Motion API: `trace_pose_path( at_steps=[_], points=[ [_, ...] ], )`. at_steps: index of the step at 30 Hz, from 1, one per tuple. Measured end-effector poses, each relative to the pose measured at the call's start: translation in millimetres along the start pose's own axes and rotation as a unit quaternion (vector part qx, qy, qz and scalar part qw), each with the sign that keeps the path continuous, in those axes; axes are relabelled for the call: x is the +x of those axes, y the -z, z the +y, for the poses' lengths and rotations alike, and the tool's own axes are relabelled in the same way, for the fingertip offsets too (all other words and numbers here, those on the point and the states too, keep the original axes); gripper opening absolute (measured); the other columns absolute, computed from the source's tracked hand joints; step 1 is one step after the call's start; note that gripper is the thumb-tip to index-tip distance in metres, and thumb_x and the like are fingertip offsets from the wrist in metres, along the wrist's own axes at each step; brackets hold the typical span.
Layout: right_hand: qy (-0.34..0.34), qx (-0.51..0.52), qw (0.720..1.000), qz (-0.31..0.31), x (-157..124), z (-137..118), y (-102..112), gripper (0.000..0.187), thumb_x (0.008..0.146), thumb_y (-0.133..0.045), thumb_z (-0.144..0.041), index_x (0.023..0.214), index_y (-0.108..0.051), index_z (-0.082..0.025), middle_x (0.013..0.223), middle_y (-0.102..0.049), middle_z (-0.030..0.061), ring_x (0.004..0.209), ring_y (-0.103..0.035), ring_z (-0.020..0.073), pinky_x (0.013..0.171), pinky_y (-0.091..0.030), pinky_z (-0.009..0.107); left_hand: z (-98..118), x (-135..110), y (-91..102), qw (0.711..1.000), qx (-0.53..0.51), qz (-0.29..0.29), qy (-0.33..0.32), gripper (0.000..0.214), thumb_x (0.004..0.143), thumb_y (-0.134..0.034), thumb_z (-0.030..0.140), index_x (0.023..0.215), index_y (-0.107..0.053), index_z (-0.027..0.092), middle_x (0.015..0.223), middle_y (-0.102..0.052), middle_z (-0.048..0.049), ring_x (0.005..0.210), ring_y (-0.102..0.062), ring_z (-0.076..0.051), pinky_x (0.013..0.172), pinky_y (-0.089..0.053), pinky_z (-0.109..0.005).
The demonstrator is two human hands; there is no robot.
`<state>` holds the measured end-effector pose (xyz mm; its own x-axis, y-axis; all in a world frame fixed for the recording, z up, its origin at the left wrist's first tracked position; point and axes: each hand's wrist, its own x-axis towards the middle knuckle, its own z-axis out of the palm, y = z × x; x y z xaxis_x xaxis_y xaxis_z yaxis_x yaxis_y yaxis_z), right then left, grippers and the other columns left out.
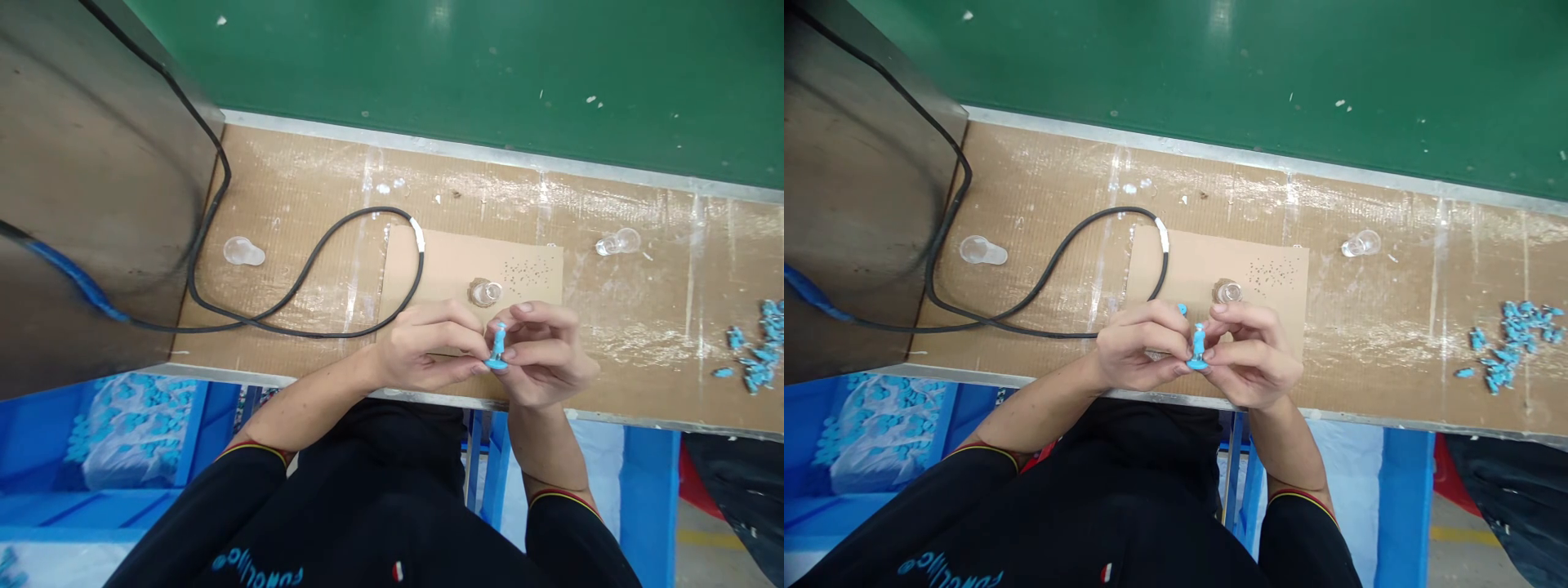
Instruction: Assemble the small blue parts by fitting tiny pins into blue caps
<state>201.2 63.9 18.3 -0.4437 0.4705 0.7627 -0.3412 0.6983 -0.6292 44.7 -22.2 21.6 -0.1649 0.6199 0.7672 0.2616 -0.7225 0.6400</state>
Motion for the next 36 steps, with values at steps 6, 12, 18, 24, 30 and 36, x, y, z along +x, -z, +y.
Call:
trace_pose_path(
  at_steps=[6,12,18,24,30,36],
  points=[
    [0.046,-0.018,0.999,-0.009,4,2,-1,0.006,0.094,-0.075,-0.023,0.09,-0.071,-0.026,0.114,-0.079,0.0037,0.072,-0.075,0.0143,0.054,-0.065,0.028,1,0,1.6,1.0,0.004,-0.018,-0.014,0.01,0.098,-0.073,0.026,0.099,-0.067,0.018,0.09,-0.073,-0.0036,0.086,-0.074,-0.011,0.074,-0.06,-0.018],
    [0.058,-0.028,0.998,-0.004,6,0,-4,0.006,0.094,-0.074,-0.021,0.093,-0.071,-0.025,0.111,-0.08,0.005,0.072,-0.076,0.0155,0.053,-0.064,0.03,-1,0,2.6,0.999,0.007,-0.026,-0.023,0.009,0.098,-0.071,0.026,0.099,-0.067,0.018,0.091,-0.074,-0.0048,0.085,-0.075,-0.012,0.076,-0.061,-0.019],
    [0.049,-0.016,0.999,-0.01,4,0,-4,0.012,0.093,-0.074,-0.018,0.102,-0.073,-0.026,0.116,-0.079,0.0055,0.075,-0.075,0.0161,0.056,-0.063,0.031,0,1,2.8,0.999,0.009,-0.027,-0.021,0.007,0.1,-0.069,0.026,0.099,-0.067,0.019,0.09,-0.075,-0.004,0.084,-0.075,-0.012,0.075,-0.062,-0.02],
    [0.058,-0.021,0.998,-0.003,2,3,-3,0.02,0.094,-0.074,-0.021,0.112,-0.072,-0.029,0.12,-0.079,0.004,0.075,-0.074,0.0156,0.053,-0.061,0.03,-3,-1,0.3,1.0,-0.019,-0.019,-0.011,0.009,0.098,-0.072,0.025,0.101,-0.067,0.018,0.091,-0.075,-0.0041,0.087,-0.075,-0.012,0.078,-0.062,-0.02],
    [0.027,0.024,0.999,0.035,-7,9,-5,0.06,0.091,-0.08,-0.026,0.145,-0.056,-0.038,0.12,-0.079,0.0015,0.076,-0.069,0.0169,0.05,-0.058,0.028,-4,-4,-2.6,0.999,-0.045,-0.017,0.008,0.011,0.097,-0.072,0.023,0.107,-0.068,0.019,0.093,-0.076,-0.0037,0.086,-0.075,-0.012,0.078,-0.063,-0.022],
    [0.039,0.011,0.998,0.041,-6,12,-4,0.062,0.089,-0.083,-0.032,0.144,-0.056,-0.038,0.107,-0.079,0.0011,0.069,-0.067,0.0164,0.045,-0.054,0.027,-2,0,-1.9,0.996,-0.082,-0.038,0.023,0.011,0.096,-0.074,0.022,0.102,-0.065,0.018,0.094,-0.073,-0.0048,0.089,-0.077,-0.013,0.077,-0.064,-0.022]
  ],
)
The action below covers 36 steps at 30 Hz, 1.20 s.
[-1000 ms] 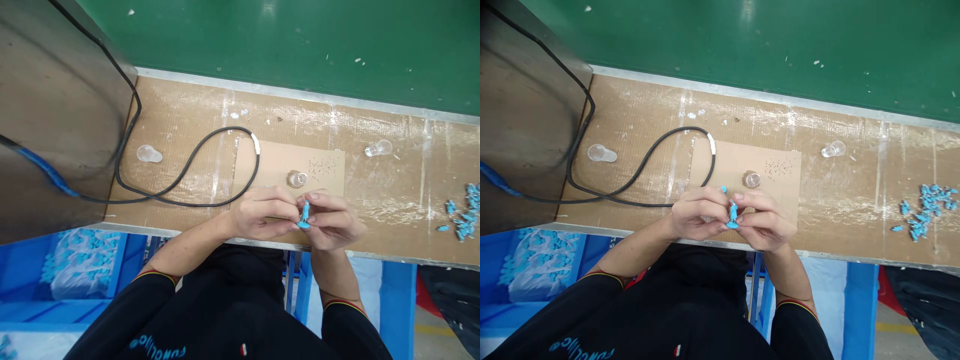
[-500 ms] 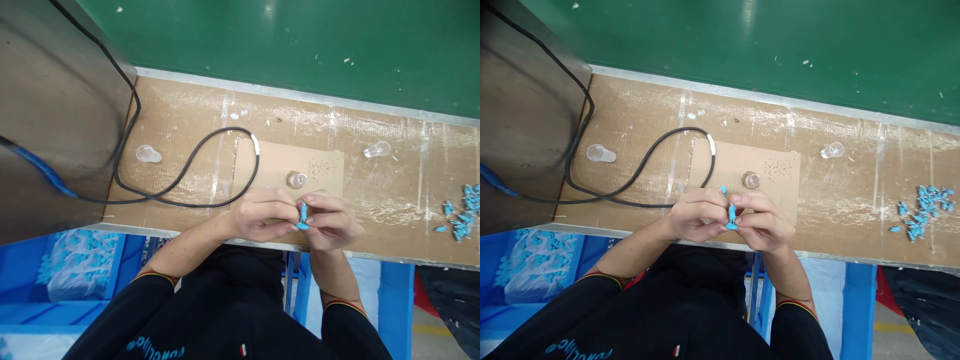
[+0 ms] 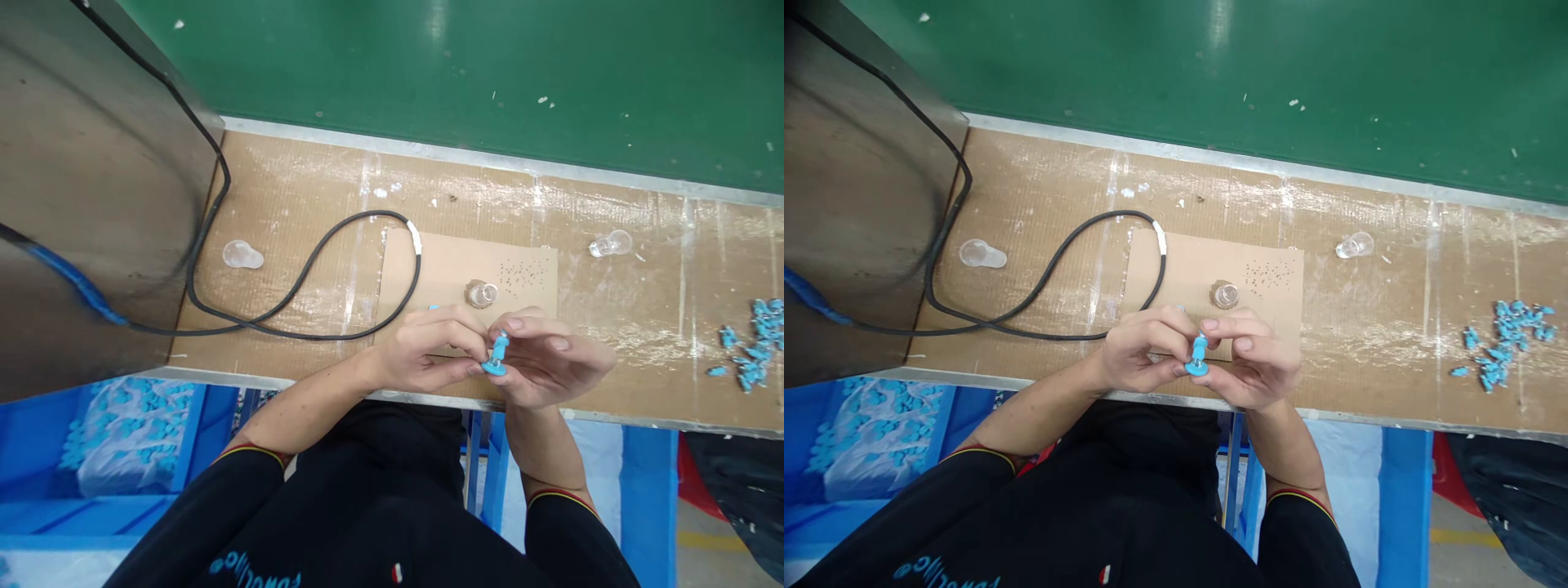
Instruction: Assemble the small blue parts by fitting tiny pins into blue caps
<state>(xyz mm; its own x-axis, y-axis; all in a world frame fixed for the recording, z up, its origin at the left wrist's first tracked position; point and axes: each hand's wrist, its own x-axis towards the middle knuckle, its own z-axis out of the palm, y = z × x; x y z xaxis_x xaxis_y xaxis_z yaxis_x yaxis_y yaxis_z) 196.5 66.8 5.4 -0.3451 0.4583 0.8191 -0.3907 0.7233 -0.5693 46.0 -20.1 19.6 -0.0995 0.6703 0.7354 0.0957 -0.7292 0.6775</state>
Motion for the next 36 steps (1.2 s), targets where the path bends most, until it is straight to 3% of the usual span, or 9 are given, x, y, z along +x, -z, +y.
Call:
trace_pose_path(
  at_steps=[5,8,11,14,26,32,36],
  points=[
    [-0.001,-0.02,1.0,-0.004,2,-1,1,0.059,0.091,-0.082,-0.03,0.143,-0.055,-0.04,0.102,-0.079,-0.0007,0.063,-0.067,0.0145,0.04,-0.053,0.024,0,0,0.3,1.0,-0.013,-0.006,0.006,0.011,0.096,-0.073,0.022,0.102,-0.065,0.018,0.094,-0.071,-0.0047,0.089,-0.076,-0.014,0.079,-0.064,-0.023],
    [0.018,-0.001,1.0,-0.004,5,-2,1,0.06,0.088,-0.085,-0.025,0.141,-0.059,-0.032,0.108,-0.08,0.0014,0.069,-0.07,0.014,0.045,-0.056,0.025,0,0,0.4,1.0,-0.003,-0.01,0.001,0.011,0.096,-0.073,0.022,0.102,-0.065,0.018,0.095,-0.071,-0.0048,0.089,-0.075,-0.013,0.079,-0.064,-0.022],
    [0.038,0.004,0.999,-0.015,8,-4,2,0.034,0.089,-0.084,-0.027,0.12,-0.07,-0.025,0.11,-0.079,0.004,0.075,-0.072,0.0141,0.052,-0.059,0.027,-1,0,0.1,1.0,0.01,-0.007,-0.015,0.011,0.096,-0.074,0.02,0.102,-0.066,0.017,0.094,-0.07,-0.0044,0.087,-0.074,-0.011,0.08,-0.063,-0.021],
    [0.033,-0.018,0.999,-0.026,9,-5,2,0.009,0.093,-0.08,-0.032,0.094,-0.073,-0.026,0.114,-0.077,0.0027,0.075,-0.071,0.0127,0.054,-0.059,0.027,-1,-2,0.0,1.0,0.019,-0.008,-0.018,0.009,0.097,-0.072,0.02,0.103,-0.066,0.017,0.094,-0.07,-0.0041,0.088,-0.074,-0.012,0.081,-0.063,-0.022],
    [-0.022,-0.019,0.999,-0.03,8,-15,2,0.003,0.094,-0.077,-0.032,0.093,-0.075,-0.029,0.106,-0.065,0.002,0.075,-0.063,0.0123,0.053,-0.054,0.028,3,-2,-4.0,1.0,0.025,-0.004,-0.002,0.004,0.102,-0.064,0.022,0.101,-0.062,0.018,0.093,-0.068,-0.0026,0.085,-0.071,-0.008,0.081,-0.061,-0.018],
    [-0.048,-0.042,0.997,-0.03,4,-18,0,0.015,0.096,-0.074,-0.039,0.084,-0.072,-0.03,0.101,-0.057,0.0036,0.076,-0.058,0.0139,0.05,-0.052,0.028,3,-5,-6.1,0.999,0.037,-0.001,-0.013,0.005,0.103,-0.063,0.024,0.101,-0.061,0.019,0.091,-0.067,-0.0015,0.083,-0.071,-0.008,0.077,-0.061,-0.017],
    [-0.056,-0.014,0.998,-0.029,4,-19,-1,0.009,0.096,-0.074,-0.037,0.089,-0.073,-0.031,0.102,-0.057,0.0036,0.078,-0.058,0.0148,0.05,-0.053,0.028,4,-5,-7.1,0.999,0.028,-0.004,-0.015,0.005,0.104,-0.061,0.023,0.101,-0.06,0.019,0.09,-0.066,-0.0018,0.08,-0.07,-0.009,0.076,-0.062,-0.019]
  ],
)
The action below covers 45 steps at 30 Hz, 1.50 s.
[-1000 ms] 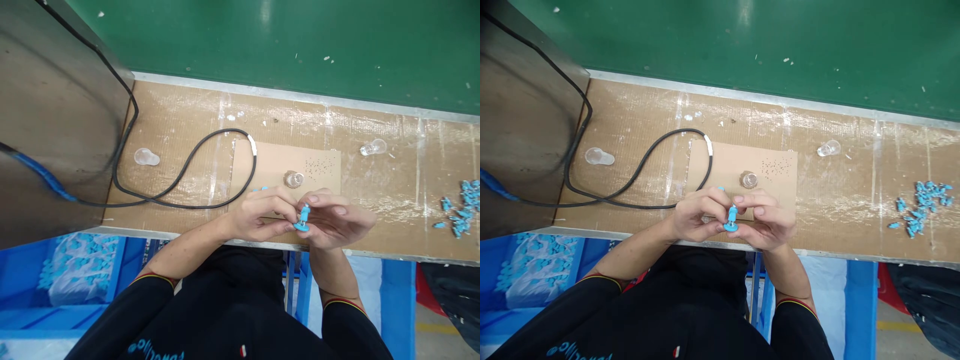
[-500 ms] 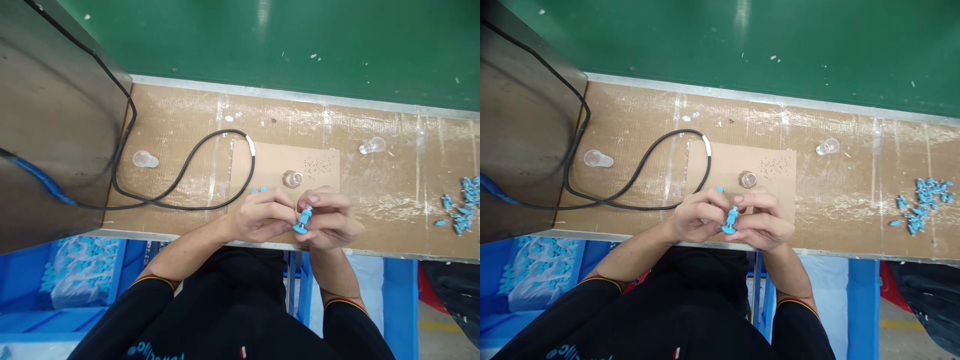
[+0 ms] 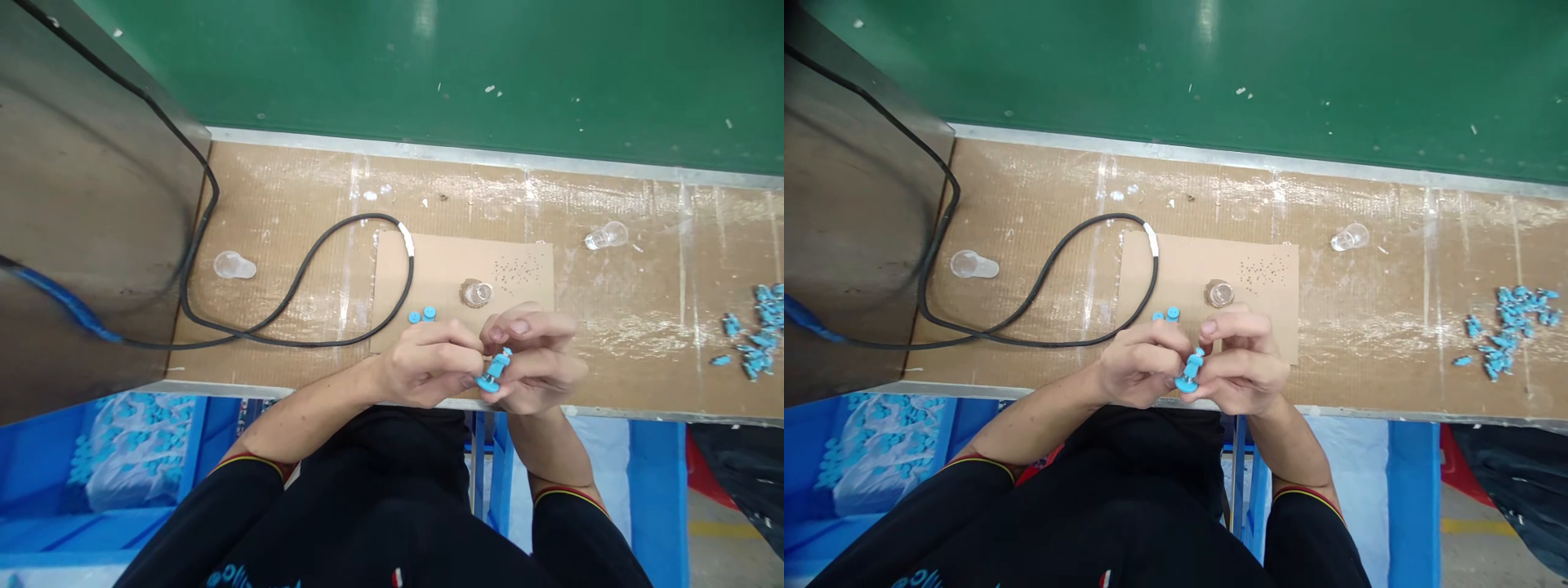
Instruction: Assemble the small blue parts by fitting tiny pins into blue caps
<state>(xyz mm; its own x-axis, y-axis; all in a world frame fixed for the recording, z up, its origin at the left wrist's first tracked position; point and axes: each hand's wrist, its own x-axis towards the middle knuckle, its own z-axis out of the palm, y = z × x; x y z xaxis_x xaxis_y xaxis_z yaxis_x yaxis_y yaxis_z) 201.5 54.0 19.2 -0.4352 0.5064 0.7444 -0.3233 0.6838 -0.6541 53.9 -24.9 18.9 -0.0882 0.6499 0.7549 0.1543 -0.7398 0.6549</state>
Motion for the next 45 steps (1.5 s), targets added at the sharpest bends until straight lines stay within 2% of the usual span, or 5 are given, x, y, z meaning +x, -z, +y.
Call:
trace_pose_path(
  at_steps=[16,25,31,38,45],
  points=[
    [0.027,-0.031,0.999,-0.001,6.0,-0.2,-1.7,0.022,0.101,-0.07,-0.039,0.083,-0.066,-0.026,0.102,-0.056,0.0037,0.08,-0.058,0.0141,0.055,-0.057,0.029,0.1,0.0,-3.4,0.999,-0.034,0.007,0.017,0.005,0.103,-0.062,0.023,0.102,-0.06,0.018,0.089,-0.07,-0.0035,0.083,-0.072,-0.011,0.075,-0.06,-0.019],
    [0.079,-0.092,0.992,0.04,4.2,7.2,3.5,0.008,0.099,-0.071,-0.039,0.095,-0.077,-0.034,0.101,-0.058,0.0023,0.083,-0.056,0.016,0.058,-0.056,0.029,-0.8,-0.4,-3.4,0.999,-0.022,0.02,0.039,0.008,0.1,-0.068,0.023,0.1,-0.061,0.018,0.087,-0.071,-0.003,0.079,-0.069,-0.01,0.071,-0.057,-0.02],
    [0.085,-0.103,0.99,0.041,3.6,6.1,5.1,0.009,0.097,-0.074,-0.038,0.092,-0.076,-0.031,0.096,-0.057,0.0018,0.082,-0.056,0.0157,0.058,-0.057,0.03,-1.6,0.1,-2.4,0.999,-0.017,0.019,0.033,0.009,0.099,-0.069,0.021,0.101,-0.061,0.018,0.088,-0.069,-0.0029,0.08,-0.068,-0.01,0.072,-0.057,-0.02],
    [0.073,-0.114,0.99,0.033,3.7,5.2,4.8,0.007,0.098,-0.072,-0.039,0.098,-0.078,-0.035,0.093,-0.058,0.0022,0.079,-0.057,0.0172,0.057,-0.054,0.033,-3.5,-3.0,-5.6,0.997,-0.041,0.06,0.035,0.05,0.096,-0.073,0.023,0.141,-0.052,0.02,0.092,-0.067,-0.0007,0.077,-0.065,-0.009,0.066,-0.055,-0.02],
    [0.058,-0.119,0.991,0.005,6.4,4.3,2.6,0.012,0.101,-0.065,-0.037,0.105,-0.077,-0.035,0.098,-0.06,0.0038,0.078,-0.057,0.0181,0.059,-0.054,0.035,-0.8,1.7,-1.5,0.997,-0.029,0.07,0.025,0.05,0.094,-0.075,0.017,0.142,-0.061,0.019,0.09,-0.071,-0.0008,0.075,-0.064,-0.008,0.069,-0.055,-0.019]
  ],
)
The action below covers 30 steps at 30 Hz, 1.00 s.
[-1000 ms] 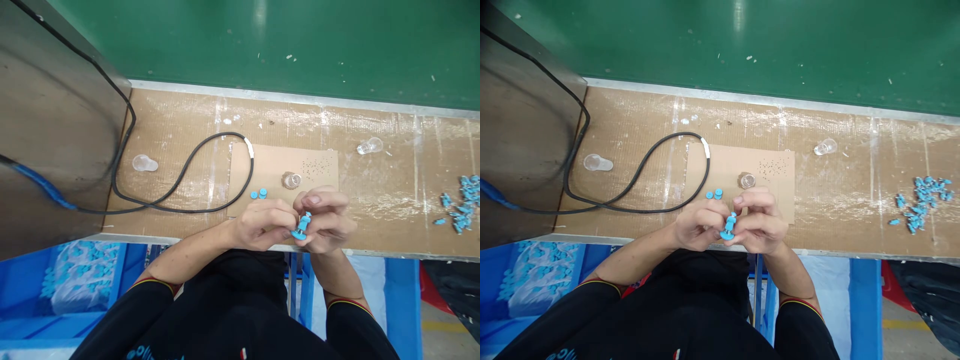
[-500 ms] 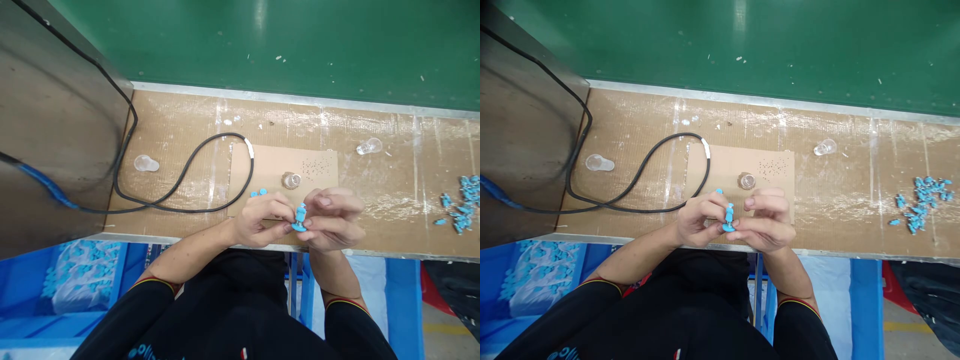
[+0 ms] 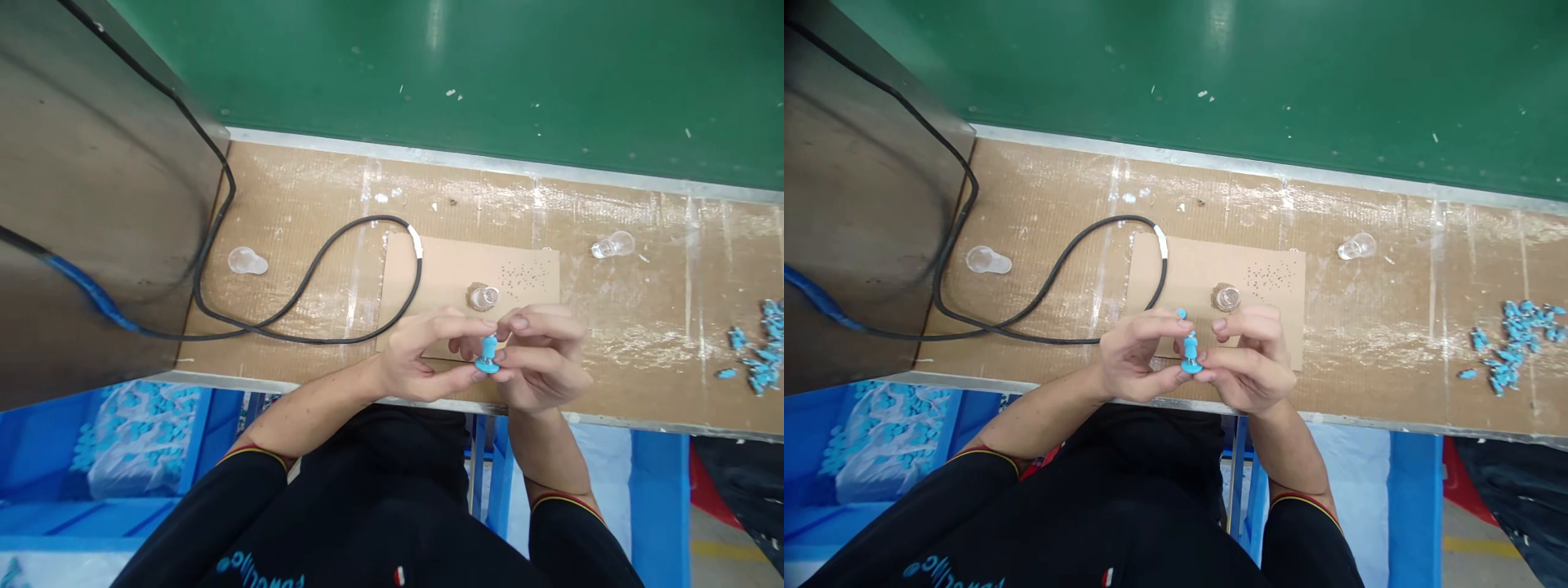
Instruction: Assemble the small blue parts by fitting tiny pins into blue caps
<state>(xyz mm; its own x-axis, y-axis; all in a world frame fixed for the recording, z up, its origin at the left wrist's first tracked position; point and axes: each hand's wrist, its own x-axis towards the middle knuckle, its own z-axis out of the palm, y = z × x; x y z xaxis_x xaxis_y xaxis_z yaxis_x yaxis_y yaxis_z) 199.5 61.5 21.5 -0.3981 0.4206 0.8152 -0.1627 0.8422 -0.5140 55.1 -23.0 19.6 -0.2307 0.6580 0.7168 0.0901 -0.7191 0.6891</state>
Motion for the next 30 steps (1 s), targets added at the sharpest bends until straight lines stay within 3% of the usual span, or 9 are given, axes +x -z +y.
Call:
trace_pose_path(
  at_steps=[9,12,17,19,22,23,25,27,30],
  points=[
    [-0.006,0.0,0.999,-0.032,1,1,0,0.011,0.102,-0.064,-0.033,0.102,-0.074,-0.031,0.096,-0.062,0.0036,0.08,-0.06,0.018,0.065,-0.055,0.036,0,3,6.4,1.0,0.028,0.004,-0.001,0.043,0.093,-0.076,0.017,0.135,-0.066,0.021,0.083,-0.069,0.0014,0.07,-0.064,-0.008,0.071,-0.057,-0.02],
    [-0.017,0.0,1.0,-0.018,-1,4,1,0.002,0.097,-0.071,-0.03,0.096,-0.072,-0.031,0.093,-0.063,0.0019,0.079,-0.062,0.018,0.067,-0.057,0.036,-3,2,9.8,0.999,0.032,0.006,-0.019,0.045,0.095,-0.075,0.018,0.137,-0.06,0.023,0.085,-0.07,0.0022,0.071,-0.067,-0.008,0.068,-0.058,-0.019],
    [-0.025,0.011,0.999,0.021,3,8,3,0.014,0.093,-0.079,-0.034,0.087,-0.068,-0.028,0.085,-0.063,-0.0003,0.08,-0.064,0.0172,0.071,-0.057,0.034,-2,2,20.4,0.993,0.091,-0.004,-0.072,0.05,0.092,-0.076,0.012,0.135,-0.055,0.024,0.086,-0.073,0.0026,0.074,-0.071,-0.009,0.071,-0.06,-0.021],
    [-0.048,0.037,0.998,0.024,5,6,6,0.024,0.093,-0.079,-0.046,0.088,-0.066,-0.026,0.09,-0.066,0.0011,0.084,-0.066,0.0171,0.075,-0.058,0.034,0,3,24.8,0.983,0.153,-0.031,-0.093,0.049,0.089,-0.075,0.007,0.13,-0.055,0.026,0.088,-0.076,0.0028,0.073,-0.071,-0.009,0.069,-0.06,-0.022],
    [-0.128,0.089,0.987,-0.039,2,-7,14,0.044,0.09,-0.079,-0.056,0.116,-0.066,-0.022,0.105,-0.071,0.0055,0.085,-0.066,0.0147,0.074,-0.058,0.029,-1,4,29.2,0.955,0.241,-0.087,-0.15,0.038,0.086,-0.077,0.004,0.112,-0.06,0.025,0.089,-0.079,0.0021,0.069,-0.073,-0.011,0.064,-0.061,-0.024],
    [-0.156,0.095,0.981,-0.07,-1,-14,17,0.046,0.093,-0.076,-0.054,0.124,-0.064,-0.021,0.107,-0.072,0.0061,0.085,-0.066,0.0136,0.075,-0.058,0.027,-1,4,29.5,0.946,0.253,-0.102,-0.179,0.032,0.086,-0.078,0.006,0.106,-0.061,0.024,0.087,-0.079,0.0011,0.069,-0.073,-0.012,0.063,-0.062,-0.025],
    [-0.201,0.095,0.969,-0.104,-12,-32,20,0.032,0.102,-0.068,-0.041,0.125,-0.066,-0.02,0.105,-0.074,0.0061,0.085,-0.067,0.0118,0.08,-0.059,0.025,0,-1,28.4,0.93,0.264,-0.139,-0.212,0.026,0.085,-0.08,0.008,0.099,-0.064,0.022,0.082,-0.079,-0.0007,0.07,-0.075,-0.015,0.062,-0.063,-0.029],
    [-0.223,0.086,0.968,-0.074,-26,-52,21,0.018,0.106,-0.06,-0.03,0.116,-0.07,-0.019,0.102,-0.075,0.0062,0.085,-0.068,0.0109,0.083,-0.059,0.024,3,-8,25.2,0.921,0.261,-0.188,-0.219,0.026,0.083,-0.081,0.006,0.098,-0.066,0.021,0.081,-0.079,-0.002,0.071,-0.075,-0.018,0.064,-0.064,-0.031],
    [-0.228,0.068,0.971,0.021,-53,-78,27,0.014,0.103,-0.063,-0.024,0.11,-0.072,-0.016,0.091,-0.074,0.0046,0.074,-0.067,0.0096,0.071,-0.058,0.02,8,-22,14.7,0.913,0.239,-0.256,-0.208,0.037,0.077,-0.084,0.003,0.103,-0.067,0.022,0.087,-0.08,-0.0036,0.075,-0.075,-0.019,0.067,-0.064,-0.034]
  ],
)
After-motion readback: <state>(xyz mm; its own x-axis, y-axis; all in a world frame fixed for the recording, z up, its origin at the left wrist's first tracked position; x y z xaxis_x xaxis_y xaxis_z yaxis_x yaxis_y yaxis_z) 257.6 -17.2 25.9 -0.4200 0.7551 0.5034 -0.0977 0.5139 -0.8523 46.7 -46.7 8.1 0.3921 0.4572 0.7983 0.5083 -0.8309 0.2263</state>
